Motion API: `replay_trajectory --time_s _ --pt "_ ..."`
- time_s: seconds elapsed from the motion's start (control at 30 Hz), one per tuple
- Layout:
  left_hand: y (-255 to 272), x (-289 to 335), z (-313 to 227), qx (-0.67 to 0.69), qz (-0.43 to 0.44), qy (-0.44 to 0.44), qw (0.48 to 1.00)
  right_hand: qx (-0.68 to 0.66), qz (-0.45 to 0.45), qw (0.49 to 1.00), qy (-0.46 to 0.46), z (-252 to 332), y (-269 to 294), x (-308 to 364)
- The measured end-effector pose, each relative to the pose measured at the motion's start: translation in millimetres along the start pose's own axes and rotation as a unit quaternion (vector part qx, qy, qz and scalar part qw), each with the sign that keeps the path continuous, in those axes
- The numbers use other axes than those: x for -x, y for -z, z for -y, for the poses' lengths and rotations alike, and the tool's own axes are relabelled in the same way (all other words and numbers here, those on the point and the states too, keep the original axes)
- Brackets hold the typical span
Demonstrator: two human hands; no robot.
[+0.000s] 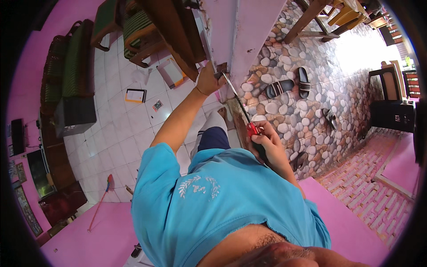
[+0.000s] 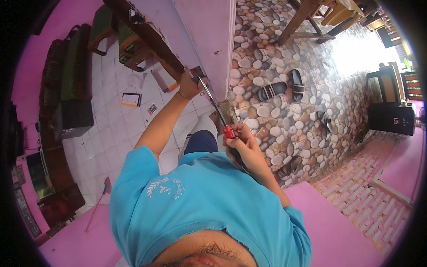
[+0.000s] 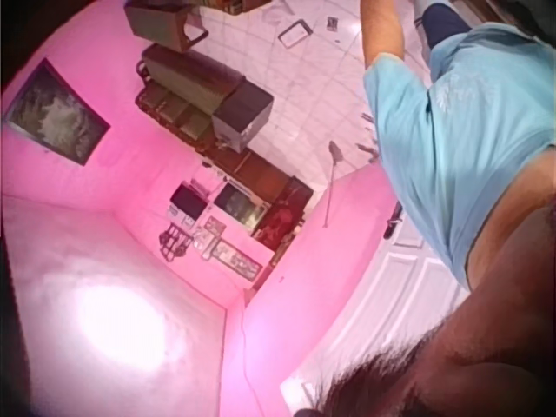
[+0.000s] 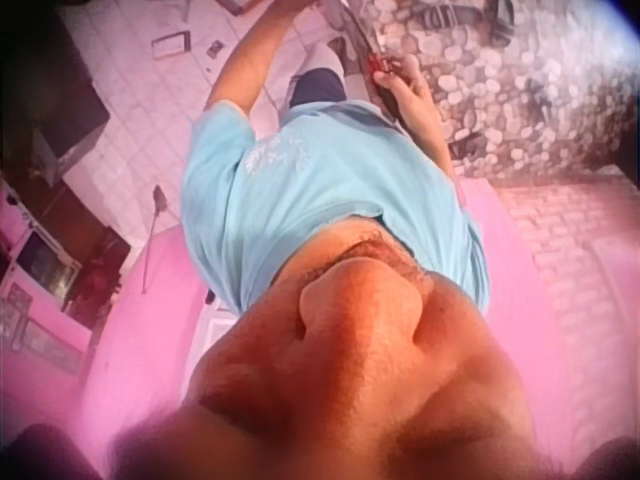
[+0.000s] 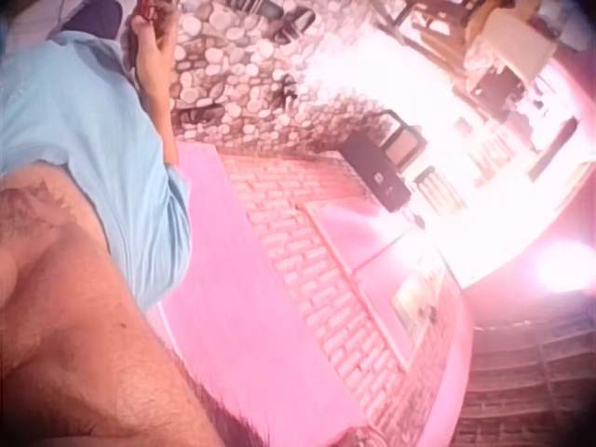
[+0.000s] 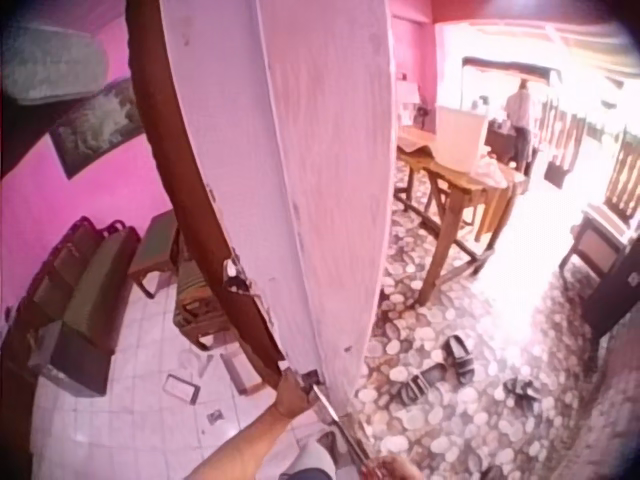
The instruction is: The person removes a metal lock plate from the door frame using a screwdriver, handles the hardware components by hand, and then fits the plate back onto the door frame, driving screws with the screwdriver.
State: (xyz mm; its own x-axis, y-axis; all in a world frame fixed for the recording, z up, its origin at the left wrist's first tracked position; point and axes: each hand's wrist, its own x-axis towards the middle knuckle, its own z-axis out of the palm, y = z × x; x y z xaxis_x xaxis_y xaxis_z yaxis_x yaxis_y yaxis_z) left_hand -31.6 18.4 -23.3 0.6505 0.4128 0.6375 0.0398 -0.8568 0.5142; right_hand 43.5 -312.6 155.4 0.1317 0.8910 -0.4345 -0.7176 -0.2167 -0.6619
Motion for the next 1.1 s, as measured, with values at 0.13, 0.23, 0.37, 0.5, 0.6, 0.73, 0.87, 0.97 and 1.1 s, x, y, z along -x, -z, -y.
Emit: replay_trajectory --time_s 0.13,0.23,0.37,0.5,0.6,0.73,0.87,0.97,1.1 --pt "2 0 -11 -0.017 -0.04 -0.013 0.999 0.161 -0.063 0.985 0.024 -1 -8 2" --pt "6 -5 -19 -0.026 -0.028 0.004 0.999 0.435 -0.123 0.87 0.197 -11 -10 -3" --pt "9 -9 -21 0.013 -0.023 0.005 1.0 0.589 -0.152 0.748 0.266 -9 -25 0" --pt "5 -2 -15 -0.025 -0.027 -0.024 0.999 0.629 -0.157 0.725 0.233 -5 -31 2" --pt "3 -2 -10 -0.014 -0.009 -0.019 1.0 0.635 -0.162 0.718 0.234 -9 -30 -2" --pt "7 -8 -5 -0.042 0.021 -0.103 0.994 0.627 -0.154 0.731 0.22 -3 -30 -4" --pt "4 -2 -8 0.072 0.038 0.031 0.996 0.607 -0.15 0.752 0.207 -1 -30 -6" --pt "3 -1 -4 0.063 0.041 -0.005 0.997 0.587 -0.145 0.773 0.192 1 -31 -5" --pt "1 -6 -5 0.096 0.045 -0.015 0.994 0.551 -0.132 0.799 0.204 -4 -21 -12"
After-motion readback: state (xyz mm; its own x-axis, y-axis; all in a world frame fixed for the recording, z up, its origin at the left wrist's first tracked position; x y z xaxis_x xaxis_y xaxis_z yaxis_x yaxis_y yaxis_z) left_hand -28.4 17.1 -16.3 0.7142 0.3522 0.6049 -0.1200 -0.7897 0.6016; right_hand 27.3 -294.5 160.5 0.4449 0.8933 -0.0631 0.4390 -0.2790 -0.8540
